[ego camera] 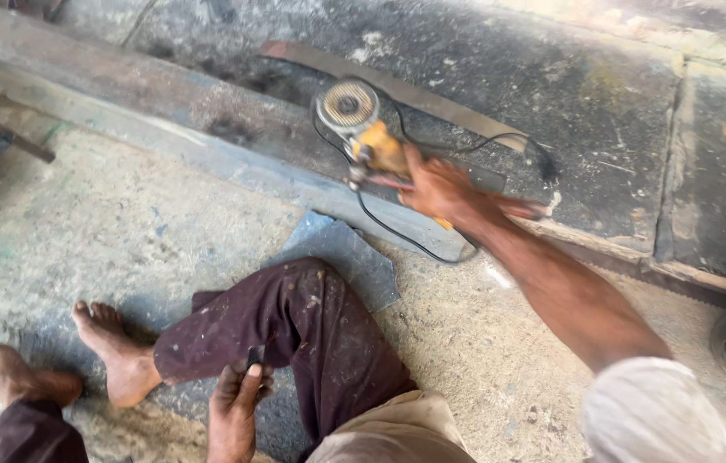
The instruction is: The person sits on the floor and uses a metal ruler and a scribing tool to mark straight lines on a rectangular metal sheet. They repeatedly reposition the ruler to draw intersecting lines, preparing the sheet for cutting.
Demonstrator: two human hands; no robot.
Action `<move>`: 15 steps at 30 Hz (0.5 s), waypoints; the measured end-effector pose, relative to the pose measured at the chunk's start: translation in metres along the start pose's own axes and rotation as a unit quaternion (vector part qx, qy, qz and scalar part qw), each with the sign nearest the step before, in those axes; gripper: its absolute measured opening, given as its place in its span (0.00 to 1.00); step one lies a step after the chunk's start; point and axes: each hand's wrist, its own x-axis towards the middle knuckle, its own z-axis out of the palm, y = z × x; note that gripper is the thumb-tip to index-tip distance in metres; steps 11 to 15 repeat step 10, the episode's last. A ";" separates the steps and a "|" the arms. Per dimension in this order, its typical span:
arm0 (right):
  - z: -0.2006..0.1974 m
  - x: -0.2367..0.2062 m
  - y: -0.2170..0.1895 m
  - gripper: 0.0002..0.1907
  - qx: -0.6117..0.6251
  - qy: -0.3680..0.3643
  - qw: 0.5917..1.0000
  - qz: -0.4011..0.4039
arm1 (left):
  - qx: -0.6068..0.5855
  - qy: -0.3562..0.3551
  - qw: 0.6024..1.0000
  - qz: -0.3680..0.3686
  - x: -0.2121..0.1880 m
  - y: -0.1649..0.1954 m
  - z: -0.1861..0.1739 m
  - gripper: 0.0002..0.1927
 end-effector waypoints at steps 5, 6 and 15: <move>0.001 -0.073 0.062 0.49 -0.018 0.015 0.996 0.083 | -0.001 0.033 0.999 0.029 0.012 -0.018 -0.030 0.06; 0.004 -0.088 0.081 0.48 0.040 0.028 0.993 0.111 | 0.005 0.044 0.999 0.022 0.017 -0.026 -0.038 0.06; 0.023 -0.128 0.172 0.47 0.256 0.153 0.954 0.014 | -0.037 0.078 0.996 0.022 0.036 -0.065 -0.070 0.05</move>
